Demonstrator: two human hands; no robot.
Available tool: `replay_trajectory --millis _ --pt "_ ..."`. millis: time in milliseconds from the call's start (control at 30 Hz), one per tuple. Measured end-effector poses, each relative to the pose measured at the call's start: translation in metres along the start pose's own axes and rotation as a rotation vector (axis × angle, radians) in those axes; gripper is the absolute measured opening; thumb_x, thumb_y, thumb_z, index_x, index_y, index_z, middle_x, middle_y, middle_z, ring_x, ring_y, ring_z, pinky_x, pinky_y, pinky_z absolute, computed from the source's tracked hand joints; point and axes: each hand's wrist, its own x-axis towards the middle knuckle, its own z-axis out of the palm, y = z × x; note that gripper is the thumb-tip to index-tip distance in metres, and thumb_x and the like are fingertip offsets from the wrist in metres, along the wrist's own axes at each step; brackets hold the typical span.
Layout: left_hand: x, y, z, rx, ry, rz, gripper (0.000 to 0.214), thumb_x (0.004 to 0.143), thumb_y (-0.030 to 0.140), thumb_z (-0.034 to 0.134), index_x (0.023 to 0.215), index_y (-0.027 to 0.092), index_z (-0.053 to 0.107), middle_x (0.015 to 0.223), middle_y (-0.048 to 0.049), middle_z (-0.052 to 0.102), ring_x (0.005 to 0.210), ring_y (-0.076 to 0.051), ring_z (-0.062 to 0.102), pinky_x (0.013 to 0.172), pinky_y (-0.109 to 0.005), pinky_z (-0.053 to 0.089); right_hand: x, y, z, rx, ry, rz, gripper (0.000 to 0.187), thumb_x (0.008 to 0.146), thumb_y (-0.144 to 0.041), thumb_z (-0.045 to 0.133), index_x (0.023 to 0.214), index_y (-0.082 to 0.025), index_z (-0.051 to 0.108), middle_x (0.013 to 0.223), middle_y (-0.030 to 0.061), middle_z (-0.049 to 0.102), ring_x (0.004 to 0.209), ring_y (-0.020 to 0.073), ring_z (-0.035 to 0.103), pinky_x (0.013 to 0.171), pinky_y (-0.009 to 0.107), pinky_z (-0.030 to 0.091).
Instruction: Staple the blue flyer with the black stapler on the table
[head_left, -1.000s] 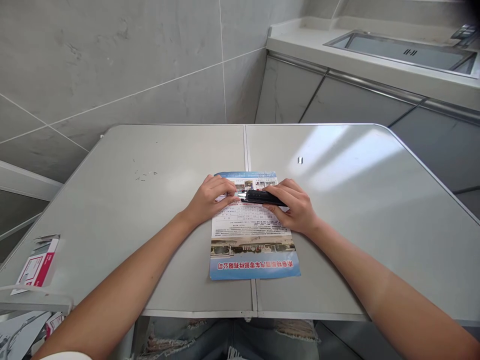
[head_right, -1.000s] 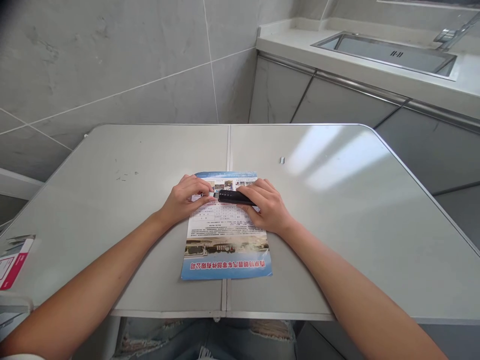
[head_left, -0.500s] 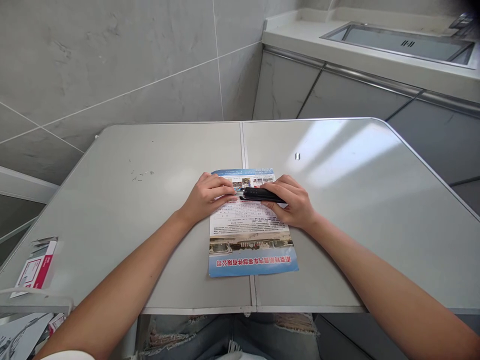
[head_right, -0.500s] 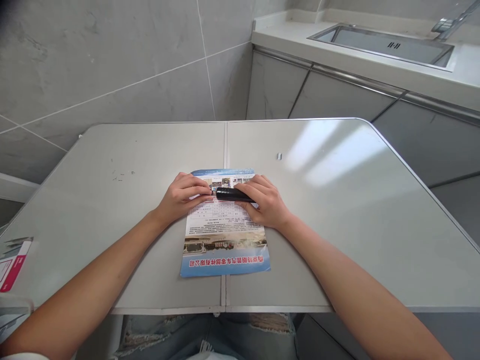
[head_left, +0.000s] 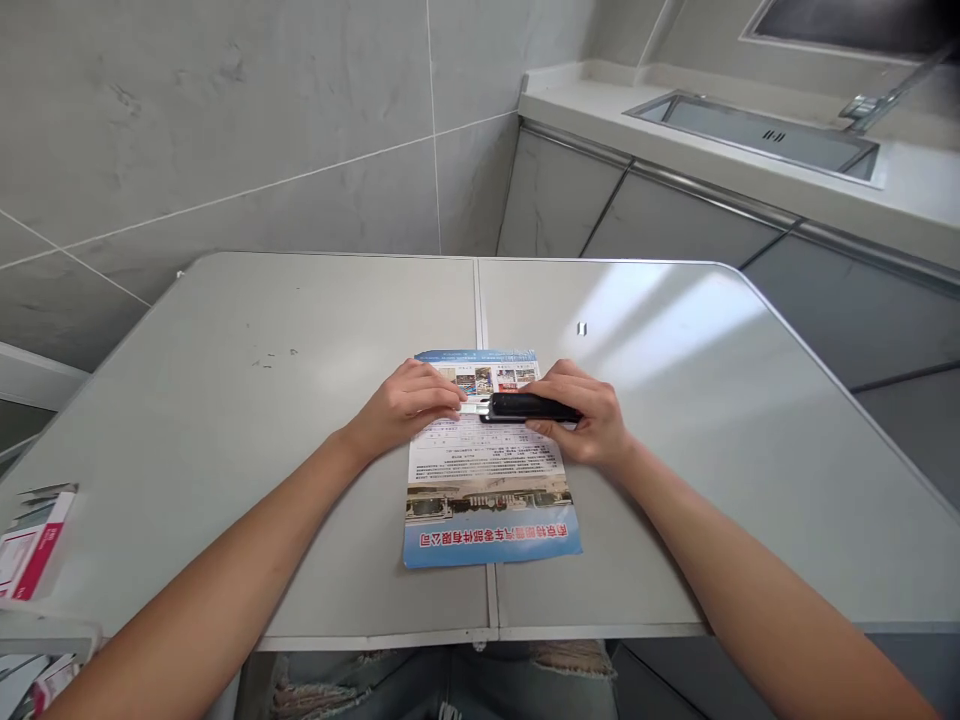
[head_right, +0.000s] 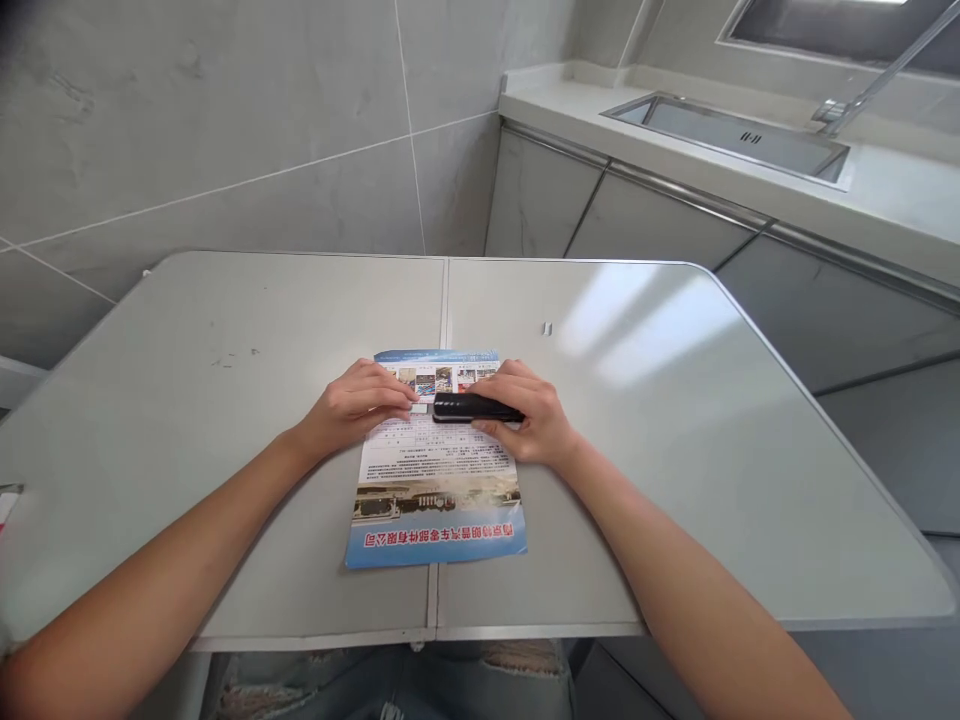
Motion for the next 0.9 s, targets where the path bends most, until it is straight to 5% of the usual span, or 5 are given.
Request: replay_trajectory --millis 133,367,500,633,900 --pt "0.003 0.008 0.006 -0.057 -0.025 0.004 0.024 0.092 0.042 0.076 0.102 0.023 0.063 0.101 -0.0051 0.077 0.094 -0.020 0.067 0.089 -0.037 0.049 0.000 -0.010 0.012 0.054 -0.094 -0.062 0.024 0.095 -0.031 0.068 0.117 -0.022 0.069 0.085 0.0052 0.074 0.074 0.0214 0.061 0.073 0.041 0.050" --pt "0.006 0.013 0.010 -0.071 -0.025 0.000 0.019 0.098 0.039 0.068 0.100 0.023 0.059 0.100 -0.0057 0.074 0.095 -0.021 0.065 0.088 -0.037 0.048 0.001 -0.022 0.020 0.022 -0.106 -0.024 0.023 0.095 -0.036 0.067 0.114 -0.022 0.067 0.083 0.0055 0.072 0.074 0.0219 0.060 0.073 0.040 0.052" --pt "0.004 0.004 0.008 0.114 0.087 -0.134 0.017 0.101 0.038 0.065 0.107 0.023 0.061 0.107 -0.0068 0.072 0.101 -0.023 0.063 0.094 -0.040 0.048 -0.001 0.000 -0.001 -0.126 0.078 0.236 0.027 0.091 -0.039 0.071 0.112 -0.023 0.069 0.093 0.0059 0.074 0.080 0.0222 0.065 0.073 0.038 0.054" --pt "0.002 -0.006 0.009 0.336 0.062 -0.333 0.023 0.104 0.036 0.055 0.121 0.022 0.064 0.132 -0.0125 0.064 0.119 -0.028 0.059 0.105 -0.048 0.047 -0.005 0.036 -0.023 -0.343 0.327 0.563 0.032 0.084 -0.040 0.072 0.111 -0.023 0.070 0.100 0.0056 0.075 0.085 0.0242 0.068 0.079 0.040 0.056" --pt "-0.003 -0.012 0.018 0.435 -0.139 -0.494 0.046 0.105 0.043 0.049 0.146 0.023 0.059 0.164 -0.0168 0.039 0.152 -0.037 0.037 0.124 -0.065 0.028 -0.014 0.061 -0.050 -0.363 0.114 0.678 0.033 0.080 -0.037 0.074 0.109 -0.022 0.074 0.095 0.0055 0.076 0.083 0.0246 0.066 0.081 0.041 0.052"
